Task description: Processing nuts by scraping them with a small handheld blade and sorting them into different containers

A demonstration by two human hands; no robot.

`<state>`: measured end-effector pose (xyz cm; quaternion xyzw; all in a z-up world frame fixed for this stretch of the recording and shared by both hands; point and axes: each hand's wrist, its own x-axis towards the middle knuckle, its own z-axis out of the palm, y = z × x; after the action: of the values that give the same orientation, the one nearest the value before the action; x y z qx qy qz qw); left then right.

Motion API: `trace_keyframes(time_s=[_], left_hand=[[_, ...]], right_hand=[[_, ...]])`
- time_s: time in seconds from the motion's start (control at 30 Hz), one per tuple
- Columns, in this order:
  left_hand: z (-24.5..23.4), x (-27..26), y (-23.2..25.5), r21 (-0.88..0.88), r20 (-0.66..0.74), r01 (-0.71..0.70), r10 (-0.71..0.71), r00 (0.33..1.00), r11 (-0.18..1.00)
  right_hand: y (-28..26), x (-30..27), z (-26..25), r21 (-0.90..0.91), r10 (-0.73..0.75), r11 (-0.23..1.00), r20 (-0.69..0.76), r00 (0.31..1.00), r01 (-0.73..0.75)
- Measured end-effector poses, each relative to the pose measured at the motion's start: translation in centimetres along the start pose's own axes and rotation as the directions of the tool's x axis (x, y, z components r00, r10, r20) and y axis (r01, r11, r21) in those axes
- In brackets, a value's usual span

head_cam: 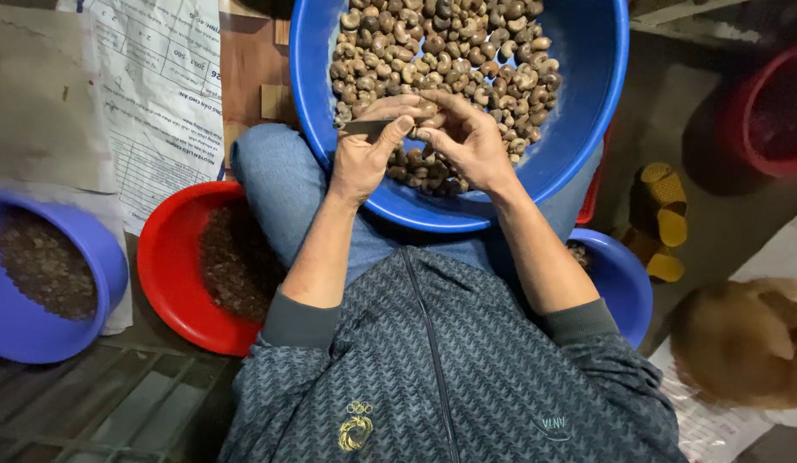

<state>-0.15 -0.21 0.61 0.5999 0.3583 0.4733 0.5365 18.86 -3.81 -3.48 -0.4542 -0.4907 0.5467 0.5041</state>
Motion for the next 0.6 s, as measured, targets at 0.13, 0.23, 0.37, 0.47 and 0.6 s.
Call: trace_keyframes(time_s=[0.13,0.23,0.37,0.47,0.6], left_hand=[[0.1,-0.1,0.0,-0.014,-0.017,0.007,-0.007,1.000,1.000],[0.5,-0.3,-0.3,-0.018,-0.004,-0.008,0.008,1.000,1.000],[0.7,-0.2,-0.1,0.016,-0.012,-0.026,0.026,1.000,1.000],[0.5,-0.2,0.0,0.037,-0.023,-0.023,0.024,0.999,0.999],[0.6,0.0,0.3,0.044,-0.024,-0.030,0.031,0.999,0.999]], right_hand=[[0.2,0.2,0.0,0.041,-0.014,0.999,0.001,1.000,0.014],[-0.6,0.2,0.1,-0.020,-0.033,0.999,-0.002,0.999,0.033],[-0.9,0.3,0.4,-0.030,-0.036,0.999,-0.002,0.999,0.036],[-0.8,0.1,0.5,-0.031,-0.034,0.999,-0.003,0.999,0.034],[-0.1,-0.1,0.4,-0.059,-0.060,0.996,-0.012,0.998,0.059]])
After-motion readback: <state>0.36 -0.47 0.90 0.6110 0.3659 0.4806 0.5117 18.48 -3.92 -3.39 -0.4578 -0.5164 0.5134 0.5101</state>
